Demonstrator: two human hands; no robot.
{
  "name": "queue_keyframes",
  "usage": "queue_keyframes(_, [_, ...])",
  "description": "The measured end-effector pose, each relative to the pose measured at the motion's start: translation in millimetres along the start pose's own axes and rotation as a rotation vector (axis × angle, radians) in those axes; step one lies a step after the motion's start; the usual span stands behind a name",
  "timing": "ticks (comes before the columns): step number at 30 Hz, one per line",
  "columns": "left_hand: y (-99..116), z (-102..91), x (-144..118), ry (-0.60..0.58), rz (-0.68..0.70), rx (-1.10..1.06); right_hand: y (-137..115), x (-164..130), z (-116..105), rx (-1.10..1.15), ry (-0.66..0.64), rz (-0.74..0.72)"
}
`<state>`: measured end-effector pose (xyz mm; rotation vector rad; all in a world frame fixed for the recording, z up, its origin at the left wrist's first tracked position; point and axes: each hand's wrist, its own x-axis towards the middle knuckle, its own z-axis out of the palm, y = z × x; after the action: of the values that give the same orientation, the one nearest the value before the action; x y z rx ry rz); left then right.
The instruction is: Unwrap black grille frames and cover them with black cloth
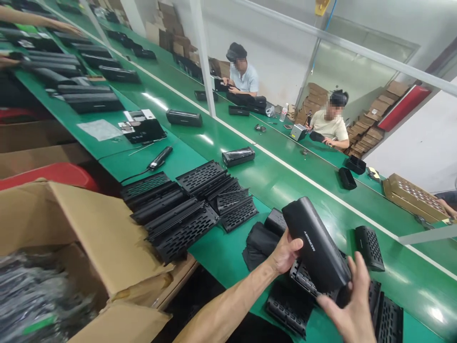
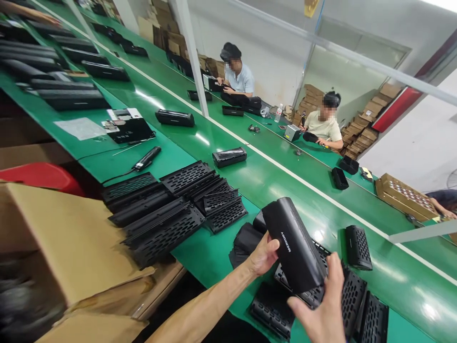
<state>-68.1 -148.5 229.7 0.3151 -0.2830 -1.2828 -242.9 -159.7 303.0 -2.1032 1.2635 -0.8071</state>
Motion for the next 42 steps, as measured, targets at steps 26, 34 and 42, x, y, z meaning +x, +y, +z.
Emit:
queue_keyframes(26, [56.0, -19.3, 28.7, -0.182, 0.006, 0.113, 17.5, 21.7, -15.9, 0.504, -0.023, 0.134])
queue_keyframes(34, [29.9, -30.8, 2.0, -0.087, -0.125, 0.298, -1.3, 54.5, 2.8, -0.025, 0.017, -0.191])
queue_keyframes(42, [65.1, -11.2, -2.1, -0.093, 0.051, 0.791, -8.2, 73.0, -26.0, -0.572, -0.215, -0.618])
